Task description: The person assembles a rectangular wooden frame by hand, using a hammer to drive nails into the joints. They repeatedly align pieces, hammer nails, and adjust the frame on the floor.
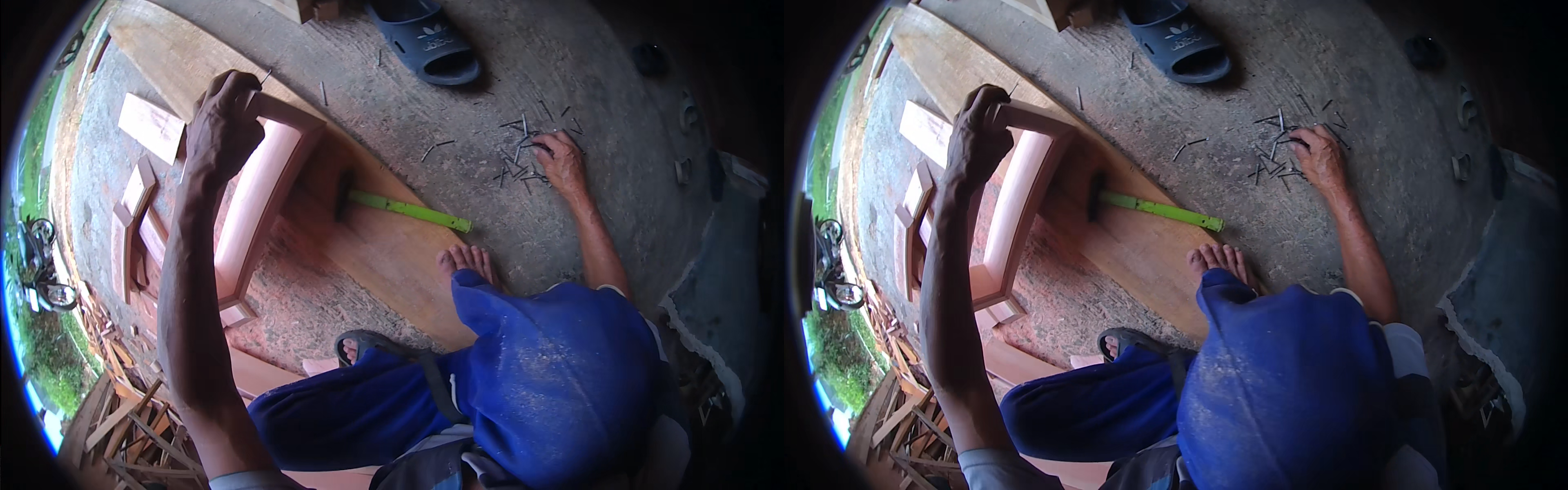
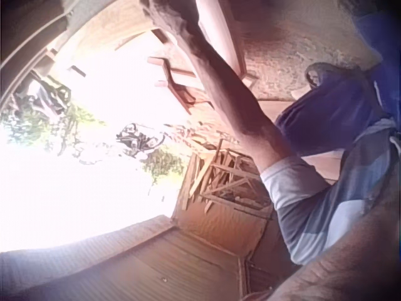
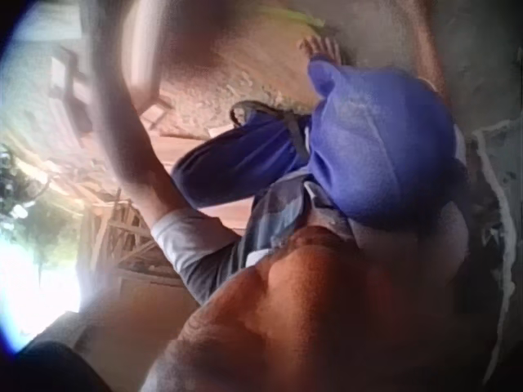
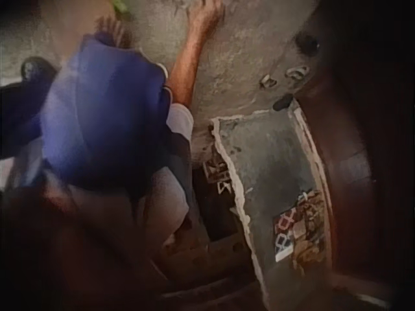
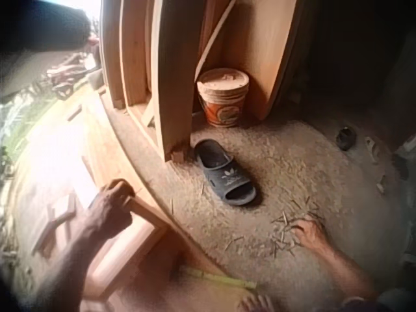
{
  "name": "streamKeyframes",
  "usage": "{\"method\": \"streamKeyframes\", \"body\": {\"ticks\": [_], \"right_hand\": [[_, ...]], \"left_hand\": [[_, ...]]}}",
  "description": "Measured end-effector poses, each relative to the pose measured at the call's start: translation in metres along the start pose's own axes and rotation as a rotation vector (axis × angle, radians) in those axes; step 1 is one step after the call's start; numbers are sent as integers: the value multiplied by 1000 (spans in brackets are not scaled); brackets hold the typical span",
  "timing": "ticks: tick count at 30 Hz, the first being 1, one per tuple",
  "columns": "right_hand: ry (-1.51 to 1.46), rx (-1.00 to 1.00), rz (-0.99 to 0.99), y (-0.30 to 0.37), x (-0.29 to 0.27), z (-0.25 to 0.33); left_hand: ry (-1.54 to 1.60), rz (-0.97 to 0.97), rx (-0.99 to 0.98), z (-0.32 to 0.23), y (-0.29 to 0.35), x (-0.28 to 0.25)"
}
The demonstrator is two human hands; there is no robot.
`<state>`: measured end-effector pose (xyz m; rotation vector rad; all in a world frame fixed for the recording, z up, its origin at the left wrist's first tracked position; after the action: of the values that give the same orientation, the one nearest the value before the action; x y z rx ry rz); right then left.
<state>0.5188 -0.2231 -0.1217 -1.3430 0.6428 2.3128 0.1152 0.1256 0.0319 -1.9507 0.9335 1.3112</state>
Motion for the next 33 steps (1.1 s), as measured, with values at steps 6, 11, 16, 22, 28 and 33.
{"method": "streamKeyframes", "body": {"ticks": [6, 11, 16, 22, 28, 33], "right_hand": [[-62, 92, 10, 9, -3, 4], [52, 217, 96, 46, 21, -6], [-21, 331, 91, 48, 36, -34], [88, 378, 107, 52, 27, -27], [-114, 419, 266, 35, 22, -23], [-276, 474, 206, 39, 1, -48]], "left_hand": [[416, 58, -22, 62, -11, 1], [656, 37, -62, 85, -9, 7], [719, 24, -73, 72, -9, 4], [347, 17, 37, 43, -16, 2], [-258, 12, 1, -45, 13, 7], [-363, -3, -12, -82, 19, 30]]}}
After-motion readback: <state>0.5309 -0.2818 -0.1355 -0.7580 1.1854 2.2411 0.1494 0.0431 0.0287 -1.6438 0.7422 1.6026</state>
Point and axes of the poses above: each hand's wrist, its own y-axis away from the middle knuckle, its own x-axis out of the palm, z = x × y, the point moved 7 cm from there along -y, towards the middle knuckle, and after that the axes turned 13 degrees about x, right-handed, at the moved point
